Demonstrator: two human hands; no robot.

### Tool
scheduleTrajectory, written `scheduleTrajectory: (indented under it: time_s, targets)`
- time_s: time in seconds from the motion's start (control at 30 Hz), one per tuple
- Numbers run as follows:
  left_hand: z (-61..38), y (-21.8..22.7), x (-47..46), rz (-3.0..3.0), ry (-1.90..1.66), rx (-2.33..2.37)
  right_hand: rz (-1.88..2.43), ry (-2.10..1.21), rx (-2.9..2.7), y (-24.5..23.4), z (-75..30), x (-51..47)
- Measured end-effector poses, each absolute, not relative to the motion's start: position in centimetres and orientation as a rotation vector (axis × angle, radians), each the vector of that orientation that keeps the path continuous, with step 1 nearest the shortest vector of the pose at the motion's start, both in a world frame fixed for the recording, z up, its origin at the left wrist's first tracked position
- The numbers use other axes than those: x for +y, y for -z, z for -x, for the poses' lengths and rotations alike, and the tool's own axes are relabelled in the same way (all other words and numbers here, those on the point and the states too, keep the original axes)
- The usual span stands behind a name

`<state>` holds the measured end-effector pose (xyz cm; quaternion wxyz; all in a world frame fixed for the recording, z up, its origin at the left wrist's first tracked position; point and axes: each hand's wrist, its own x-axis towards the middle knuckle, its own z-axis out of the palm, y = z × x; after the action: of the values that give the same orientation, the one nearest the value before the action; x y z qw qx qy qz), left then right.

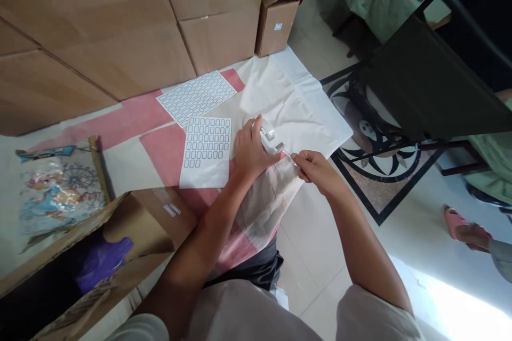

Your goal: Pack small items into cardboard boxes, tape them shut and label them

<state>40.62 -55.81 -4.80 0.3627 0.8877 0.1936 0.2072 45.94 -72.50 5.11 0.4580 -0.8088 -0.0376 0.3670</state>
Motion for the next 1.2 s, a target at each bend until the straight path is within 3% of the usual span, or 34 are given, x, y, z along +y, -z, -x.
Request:
scheduleTrajectory:
  time_s: [0.33, 0.6, 0.83, 1.03, 1.2]
  targets:
    - [-40.4, 4.4, -55.7, -2.278, -0.550, 0.463, 1.854, -0.902, -0.041, 0.0, -47.2, -72.1]
    - [-40.2, 4.2, -55.6, -2.279, -0.555, 0.466, 2.082, -0.672, -0.122, 0.8, -46.6, -71.5]
    - [-40.2, 3.8, -55.8, -2.246, -0.524, 0.447, 1.930, -0.462, -0.173, -0.7, -42.3, -73.4]
    - [-36.5, -1.2, -56.3, -1.894, -0.775, 0.263, 1.405, -0.297, -0.297, -4.2, -35.9, -74.2]
    - [-29.5, -5.8, -57.0, -1.592, -0.450, -0.038, 1.306, -0.299, -0.416, -6.0, -32.9, -73.3]
